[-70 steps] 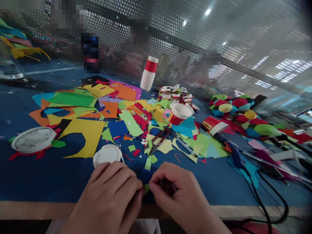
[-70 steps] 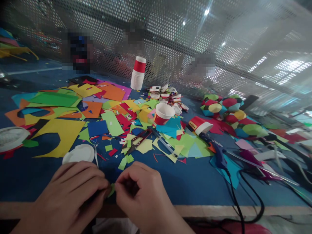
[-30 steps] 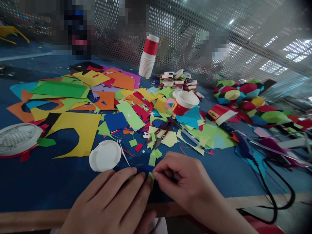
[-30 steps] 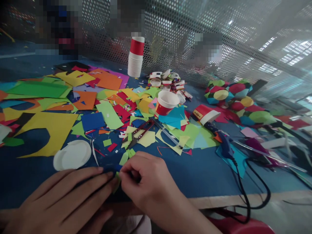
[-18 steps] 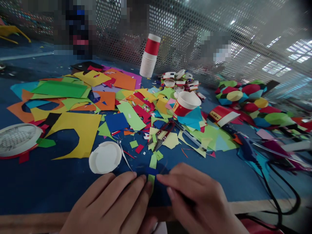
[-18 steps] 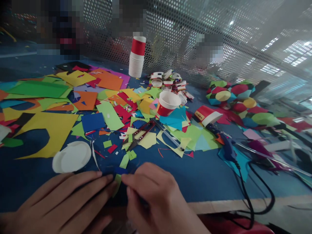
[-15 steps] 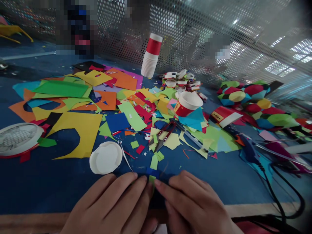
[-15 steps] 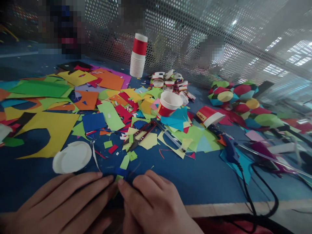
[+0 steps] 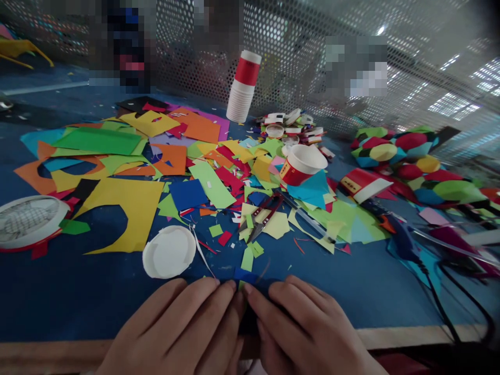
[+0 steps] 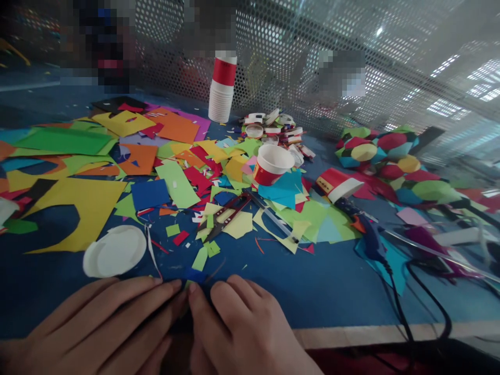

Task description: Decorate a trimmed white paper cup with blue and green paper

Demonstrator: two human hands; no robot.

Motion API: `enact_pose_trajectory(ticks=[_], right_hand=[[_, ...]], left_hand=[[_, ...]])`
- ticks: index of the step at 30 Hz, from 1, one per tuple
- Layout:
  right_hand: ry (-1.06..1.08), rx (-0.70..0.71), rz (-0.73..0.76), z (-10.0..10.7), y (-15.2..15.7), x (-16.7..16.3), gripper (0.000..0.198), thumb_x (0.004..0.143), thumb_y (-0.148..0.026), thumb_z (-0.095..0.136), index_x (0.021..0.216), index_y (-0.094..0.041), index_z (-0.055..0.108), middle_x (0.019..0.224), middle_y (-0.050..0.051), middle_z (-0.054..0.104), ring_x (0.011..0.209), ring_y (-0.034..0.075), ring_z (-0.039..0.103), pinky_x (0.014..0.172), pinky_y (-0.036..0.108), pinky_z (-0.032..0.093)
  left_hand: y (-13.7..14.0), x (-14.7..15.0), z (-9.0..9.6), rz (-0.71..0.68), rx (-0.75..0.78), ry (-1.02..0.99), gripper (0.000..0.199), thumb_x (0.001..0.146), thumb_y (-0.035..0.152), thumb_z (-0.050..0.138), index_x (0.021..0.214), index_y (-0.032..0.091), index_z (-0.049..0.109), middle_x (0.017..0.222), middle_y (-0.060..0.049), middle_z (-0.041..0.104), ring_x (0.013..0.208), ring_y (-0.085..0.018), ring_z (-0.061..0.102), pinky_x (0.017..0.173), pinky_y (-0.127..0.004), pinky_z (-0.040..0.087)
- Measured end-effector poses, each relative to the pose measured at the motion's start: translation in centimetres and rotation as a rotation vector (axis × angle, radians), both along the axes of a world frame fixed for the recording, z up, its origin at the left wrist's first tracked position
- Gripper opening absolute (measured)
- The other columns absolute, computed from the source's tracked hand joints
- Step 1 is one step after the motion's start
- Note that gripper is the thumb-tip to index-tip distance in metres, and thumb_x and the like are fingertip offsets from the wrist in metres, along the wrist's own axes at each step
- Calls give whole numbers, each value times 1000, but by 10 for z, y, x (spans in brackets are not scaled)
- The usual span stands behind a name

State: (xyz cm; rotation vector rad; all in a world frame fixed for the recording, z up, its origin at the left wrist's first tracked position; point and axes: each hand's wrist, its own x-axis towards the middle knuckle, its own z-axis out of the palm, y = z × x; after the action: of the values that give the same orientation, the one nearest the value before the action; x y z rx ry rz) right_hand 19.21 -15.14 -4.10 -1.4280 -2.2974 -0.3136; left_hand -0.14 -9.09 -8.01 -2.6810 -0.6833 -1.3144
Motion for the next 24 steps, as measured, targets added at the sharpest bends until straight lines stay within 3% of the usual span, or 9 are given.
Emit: enact_pose_trajectory(ticks=[6, 12, 24], right_hand=[[-67, -61, 4, -2, -3, 2, 35, 100, -15, 43, 119, -12, 72, 82, 4, 72, 70, 20, 66, 56, 36, 54], [-73, -49, 17, 0, -4, 4, 34, 100, -17, 44, 118, -12, 72, 81, 4, 71, 69, 20, 65, 55, 35, 53], [-65, -28, 38, -1, 3, 3, 36, 104, -17, 38, 114, -11, 72, 78, 4, 71, 64, 20, 65, 51, 36, 53]], left_hand=[[0, -6, 5, -50, -1, 81, 31, 108, 20, 42, 108, 14, 73, 104, -4, 81, 100, -23, 64, 86, -41, 45], [0, -10, 4, -46, 2, 123, 32, 110, 26, 43, 110, 15, 72, 107, -4, 80, 102, -24, 64, 89, -41, 45], [-3, -10, 4, -35, -34, 124, 29, 109, 20, 44, 112, 14, 72, 110, -5, 80, 102, -25, 62, 87, -43, 43]])
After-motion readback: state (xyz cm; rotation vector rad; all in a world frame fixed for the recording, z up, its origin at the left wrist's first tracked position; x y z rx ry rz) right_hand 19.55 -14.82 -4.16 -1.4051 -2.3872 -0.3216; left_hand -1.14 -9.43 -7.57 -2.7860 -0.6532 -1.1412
